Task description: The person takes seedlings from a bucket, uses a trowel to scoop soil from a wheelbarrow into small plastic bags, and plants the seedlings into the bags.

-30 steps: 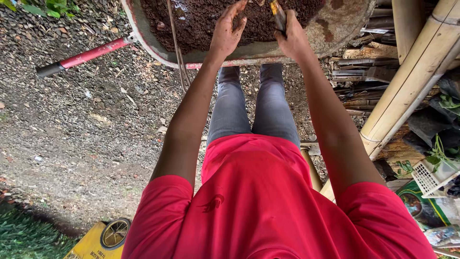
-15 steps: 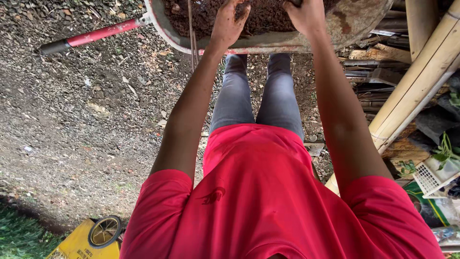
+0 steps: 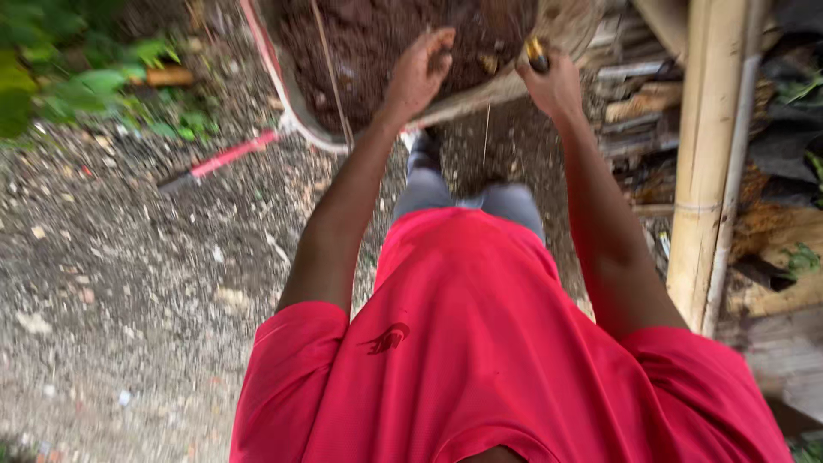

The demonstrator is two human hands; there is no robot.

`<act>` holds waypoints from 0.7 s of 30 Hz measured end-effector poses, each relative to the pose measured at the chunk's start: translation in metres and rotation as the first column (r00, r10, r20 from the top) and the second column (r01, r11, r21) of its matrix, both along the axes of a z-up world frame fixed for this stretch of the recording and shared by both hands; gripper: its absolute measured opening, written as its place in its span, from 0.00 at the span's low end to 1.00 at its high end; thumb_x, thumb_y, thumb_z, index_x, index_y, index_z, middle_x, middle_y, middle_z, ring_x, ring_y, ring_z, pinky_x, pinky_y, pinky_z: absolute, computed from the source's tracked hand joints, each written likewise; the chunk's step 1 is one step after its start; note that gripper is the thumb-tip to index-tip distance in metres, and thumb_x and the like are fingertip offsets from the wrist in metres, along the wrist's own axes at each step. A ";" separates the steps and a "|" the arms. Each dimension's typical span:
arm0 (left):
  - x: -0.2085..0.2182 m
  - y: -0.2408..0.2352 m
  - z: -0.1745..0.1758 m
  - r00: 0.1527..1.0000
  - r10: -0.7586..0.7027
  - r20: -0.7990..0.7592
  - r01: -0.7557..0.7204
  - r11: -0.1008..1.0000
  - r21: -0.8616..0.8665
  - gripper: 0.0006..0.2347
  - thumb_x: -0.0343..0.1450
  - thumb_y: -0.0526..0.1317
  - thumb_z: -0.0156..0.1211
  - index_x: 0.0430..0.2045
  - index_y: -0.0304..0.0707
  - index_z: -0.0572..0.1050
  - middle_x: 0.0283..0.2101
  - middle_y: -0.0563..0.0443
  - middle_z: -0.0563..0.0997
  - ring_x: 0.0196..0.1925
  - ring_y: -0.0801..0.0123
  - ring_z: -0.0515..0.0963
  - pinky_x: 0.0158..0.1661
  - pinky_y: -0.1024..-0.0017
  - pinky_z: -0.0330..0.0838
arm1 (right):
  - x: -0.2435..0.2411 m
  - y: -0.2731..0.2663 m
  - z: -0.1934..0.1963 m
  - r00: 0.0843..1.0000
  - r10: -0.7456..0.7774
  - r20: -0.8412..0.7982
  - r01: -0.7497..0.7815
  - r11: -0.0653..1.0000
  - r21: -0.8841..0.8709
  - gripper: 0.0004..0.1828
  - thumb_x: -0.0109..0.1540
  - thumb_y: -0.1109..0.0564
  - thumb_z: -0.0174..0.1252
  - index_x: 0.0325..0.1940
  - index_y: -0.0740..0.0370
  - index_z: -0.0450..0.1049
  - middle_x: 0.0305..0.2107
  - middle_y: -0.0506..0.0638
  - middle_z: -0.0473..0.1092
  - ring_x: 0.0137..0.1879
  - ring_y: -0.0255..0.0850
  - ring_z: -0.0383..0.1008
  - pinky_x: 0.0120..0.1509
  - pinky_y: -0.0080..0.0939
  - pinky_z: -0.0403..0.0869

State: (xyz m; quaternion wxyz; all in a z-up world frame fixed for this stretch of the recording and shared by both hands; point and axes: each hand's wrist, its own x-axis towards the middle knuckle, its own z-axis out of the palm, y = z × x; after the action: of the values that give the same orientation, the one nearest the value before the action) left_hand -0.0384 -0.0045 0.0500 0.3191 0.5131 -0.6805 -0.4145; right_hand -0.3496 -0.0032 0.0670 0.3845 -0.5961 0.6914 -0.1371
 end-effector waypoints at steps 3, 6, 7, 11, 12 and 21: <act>-0.045 0.005 0.034 0.998 -0.068 -0.001 0.068 0.997 -0.039 0.18 0.80 0.43 0.55 0.66 0.41 0.67 0.65 0.41 0.74 0.67 0.51 0.74 0.64 0.54 0.72 | -0.038 0.031 0.053 0.990 -0.133 0.036 0.131 0.989 0.064 0.24 0.66 0.41 0.65 0.33 0.67 0.77 0.20 0.50 0.68 0.23 0.39 0.63 0.30 0.49 0.64; -0.112 0.014 0.057 0.988 -0.133 -0.072 0.130 0.990 -0.047 0.19 0.79 0.42 0.53 0.66 0.41 0.67 0.67 0.42 0.73 0.68 0.53 0.74 0.64 0.56 0.75 | -0.083 0.077 0.081 0.964 -0.234 0.125 0.247 0.964 -0.097 0.17 0.63 0.45 0.65 0.34 0.64 0.80 0.19 0.47 0.71 0.25 0.35 0.67 0.30 0.46 0.66; -0.137 0.025 0.066 0.980 -0.161 -0.114 0.160 0.987 -0.023 0.19 0.79 0.41 0.53 0.66 0.41 0.67 0.68 0.43 0.73 0.69 0.55 0.75 0.65 0.58 0.77 | -0.101 0.100 0.089 0.956 -0.271 0.113 0.283 0.953 -0.107 0.18 0.63 0.46 0.65 0.33 0.66 0.77 0.19 0.50 0.69 0.24 0.37 0.66 0.31 0.47 0.65; -0.233 0.059 0.106 0.940 -0.341 0.010 0.341 0.940 0.002 0.19 0.80 0.41 0.56 0.67 0.43 0.67 0.65 0.45 0.73 0.61 0.54 0.77 0.59 0.59 0.79 | -0.162 0.174 0.110 0.885 -0.463 0.043 0.465 0.884 -0.039 0.20 0.68 0.50 0.60 0.30 0.70 0.73 0.19 0.56 0.67 0.24 0.43 0.62 0.33 0.51 0.61; -0.255 0.071 0.113 0.890 -0.440 -0.120 0.420 0.893 -0.164 0.18 0.81 0.39 0.57 0.67 0.41 0.68 0.66 0.44 0.73 0.65 0.53 0.76 0.63 0.57 0.77 | -0.176 0.190 0.117 0.865 -0.497 0.068 0.501 0.862 -0.079 0.20 0.67 0.50 0.61 0.30 0.70 0.72 0.20 0.56 0.68 0.24 0.42 0.63 0.32 0.49 0.62; -0.348 0.120 0.110 0.779 -0.625 -0.049 0.578 0.746 -0.331 0.16 0.80 0.39 0.57 0.64 0.40 0.71 0.67 0.43 0.72 0.70 0.53 0.73 0.65 0.57 0.75 | -0.224 0.286 0.131 0.704 -0.675 0.221 0.700 0.712 -0.054 0.16 0.68 0.48 0.58 0.40 0.65 0.76 0.23 0.50 0.71 0.23 0.35 0.65 0.29 0.40 0.68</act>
State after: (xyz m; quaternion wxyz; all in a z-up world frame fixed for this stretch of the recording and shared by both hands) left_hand -0.3869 0.1159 0.1604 0.2940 0.1770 -0.8366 -0.4270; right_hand -0.5736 0.2825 0.1977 0.3272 -0.3037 0.8141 -0.3714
